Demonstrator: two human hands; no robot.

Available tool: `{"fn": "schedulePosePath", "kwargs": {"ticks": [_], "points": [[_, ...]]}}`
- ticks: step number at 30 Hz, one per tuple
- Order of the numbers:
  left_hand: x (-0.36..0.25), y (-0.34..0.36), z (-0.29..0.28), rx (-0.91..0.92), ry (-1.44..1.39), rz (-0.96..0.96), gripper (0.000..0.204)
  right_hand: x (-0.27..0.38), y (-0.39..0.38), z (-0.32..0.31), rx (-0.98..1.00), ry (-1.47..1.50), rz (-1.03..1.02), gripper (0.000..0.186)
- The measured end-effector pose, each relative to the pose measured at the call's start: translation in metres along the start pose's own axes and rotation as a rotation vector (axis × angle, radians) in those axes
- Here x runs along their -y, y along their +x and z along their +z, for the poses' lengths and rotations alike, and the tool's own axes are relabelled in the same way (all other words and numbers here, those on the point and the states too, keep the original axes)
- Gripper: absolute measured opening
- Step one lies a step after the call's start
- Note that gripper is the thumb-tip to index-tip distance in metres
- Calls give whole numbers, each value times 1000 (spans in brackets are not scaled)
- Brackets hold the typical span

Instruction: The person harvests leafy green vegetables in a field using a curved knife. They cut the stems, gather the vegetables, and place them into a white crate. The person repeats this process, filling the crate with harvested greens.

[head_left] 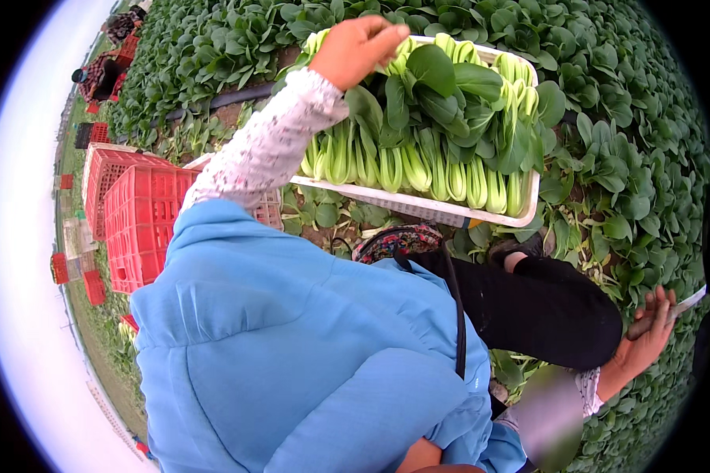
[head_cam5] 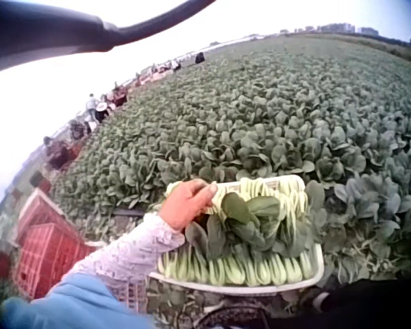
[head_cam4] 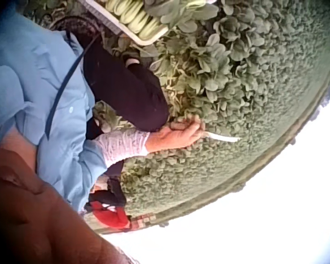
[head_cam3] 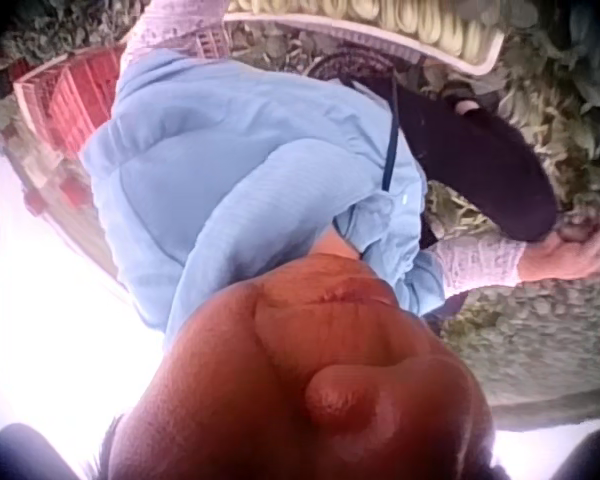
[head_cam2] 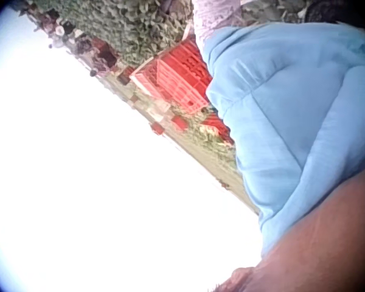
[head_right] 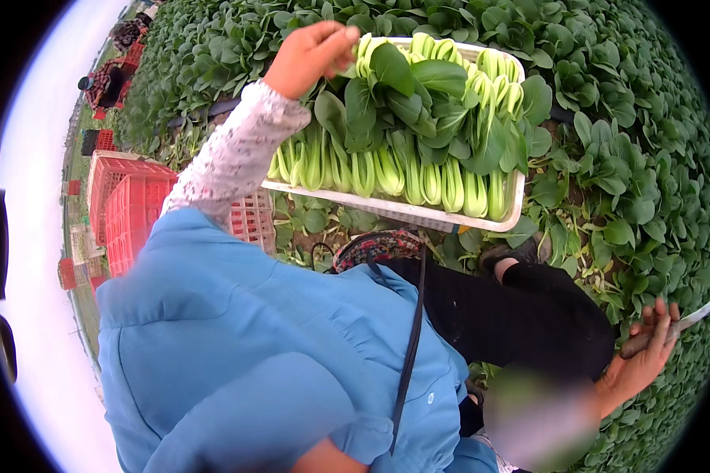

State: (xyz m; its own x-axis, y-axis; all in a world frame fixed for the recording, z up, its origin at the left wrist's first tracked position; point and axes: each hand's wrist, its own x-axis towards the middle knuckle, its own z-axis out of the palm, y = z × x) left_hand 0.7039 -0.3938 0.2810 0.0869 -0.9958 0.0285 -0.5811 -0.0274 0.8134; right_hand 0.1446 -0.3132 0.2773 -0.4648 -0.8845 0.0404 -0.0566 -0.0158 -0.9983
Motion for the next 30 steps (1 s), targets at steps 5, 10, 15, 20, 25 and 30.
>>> {"fn": "schedulePosePath", "kwargs": {"ticks": [5,10,15,20,25,30], "points": [[34,-62,11,179,545,-59,66,93,-26,149,596,73,-146,37],[59,-84,22,103,286,-129,33,89,-95,353,1136,379,69,33],[53,-72,0,-13,-149,-87,16,-35,-74,400,1078,153,316,31],[22,-40,-42,24,-1006,-119,8,-82,-79,387,973,314,496,30],[18,25,-109,-464,-1054,346,20,-90,-75,385,968,323,517,32],[134,78,-196,-1162,347,30,54,-90,-86,395,998,384,523,33]]}}
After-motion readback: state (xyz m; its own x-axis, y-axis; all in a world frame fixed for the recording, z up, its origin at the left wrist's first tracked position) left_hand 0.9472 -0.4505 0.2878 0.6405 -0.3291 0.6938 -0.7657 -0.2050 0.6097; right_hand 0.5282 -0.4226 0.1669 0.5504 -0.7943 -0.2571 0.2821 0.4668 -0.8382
